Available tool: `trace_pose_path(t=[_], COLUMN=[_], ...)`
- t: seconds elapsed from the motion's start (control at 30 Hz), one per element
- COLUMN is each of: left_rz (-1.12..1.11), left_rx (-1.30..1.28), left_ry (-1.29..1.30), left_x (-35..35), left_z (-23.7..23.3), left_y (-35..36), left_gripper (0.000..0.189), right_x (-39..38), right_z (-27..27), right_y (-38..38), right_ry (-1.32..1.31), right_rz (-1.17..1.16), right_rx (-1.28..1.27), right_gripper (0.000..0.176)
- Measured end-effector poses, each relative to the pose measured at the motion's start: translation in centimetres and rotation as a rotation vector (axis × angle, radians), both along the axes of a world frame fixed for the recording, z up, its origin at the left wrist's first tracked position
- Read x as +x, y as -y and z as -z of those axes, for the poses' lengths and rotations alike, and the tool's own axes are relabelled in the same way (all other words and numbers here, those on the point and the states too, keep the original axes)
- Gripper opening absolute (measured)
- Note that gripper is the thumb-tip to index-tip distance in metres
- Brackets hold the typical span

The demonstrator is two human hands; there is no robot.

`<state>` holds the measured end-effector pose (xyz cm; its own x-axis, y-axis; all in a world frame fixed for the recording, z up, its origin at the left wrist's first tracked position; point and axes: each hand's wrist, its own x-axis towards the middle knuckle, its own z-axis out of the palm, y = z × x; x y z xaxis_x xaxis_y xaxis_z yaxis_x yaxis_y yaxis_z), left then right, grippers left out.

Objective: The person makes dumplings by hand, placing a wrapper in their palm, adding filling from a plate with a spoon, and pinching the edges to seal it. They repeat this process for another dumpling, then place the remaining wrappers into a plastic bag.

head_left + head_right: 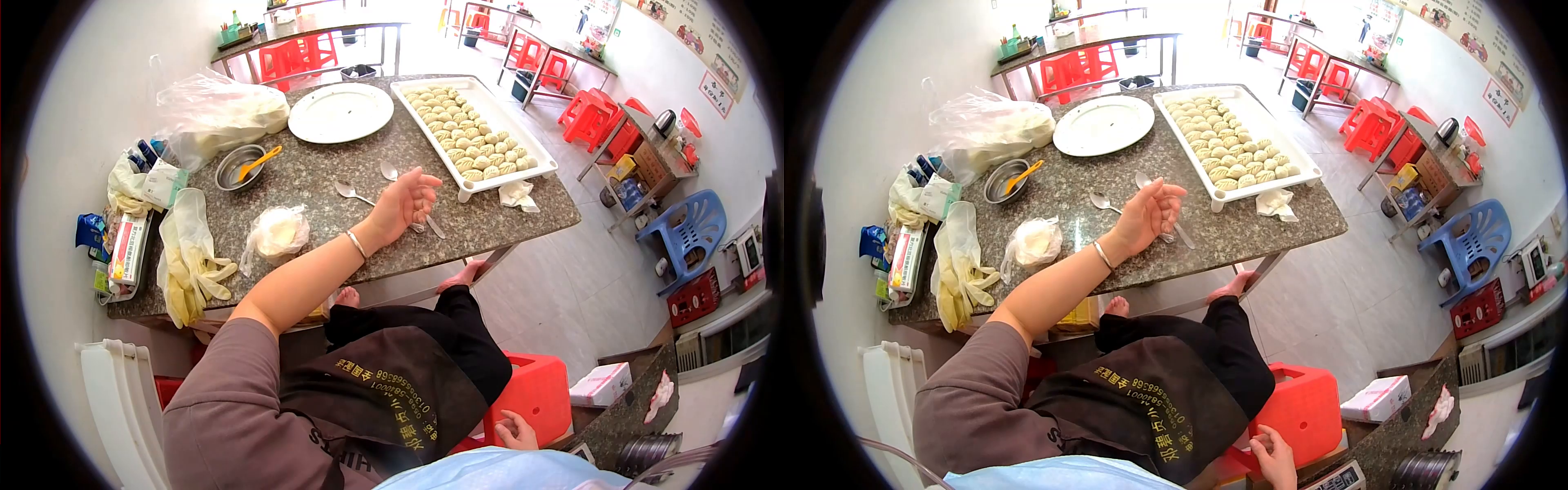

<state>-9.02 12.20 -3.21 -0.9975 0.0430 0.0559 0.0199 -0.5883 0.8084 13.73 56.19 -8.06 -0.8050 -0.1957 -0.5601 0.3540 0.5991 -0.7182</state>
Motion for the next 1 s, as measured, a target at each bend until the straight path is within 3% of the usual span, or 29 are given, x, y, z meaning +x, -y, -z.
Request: trace_pose_path(t=[1.0], left_rz=[0.1], left_rx=[-0.066], left_ry=[-0.033], left_x=[0.0], left_z=[0.3], left_y=[-0.3], left_gripper=[0.044], right_x=[0.2], right_z=[1.2], right_y=[-0.7], right_ry=[0.011], right_rz=[0.024], right_rx=[-0.062], right_gripper=[0.042])
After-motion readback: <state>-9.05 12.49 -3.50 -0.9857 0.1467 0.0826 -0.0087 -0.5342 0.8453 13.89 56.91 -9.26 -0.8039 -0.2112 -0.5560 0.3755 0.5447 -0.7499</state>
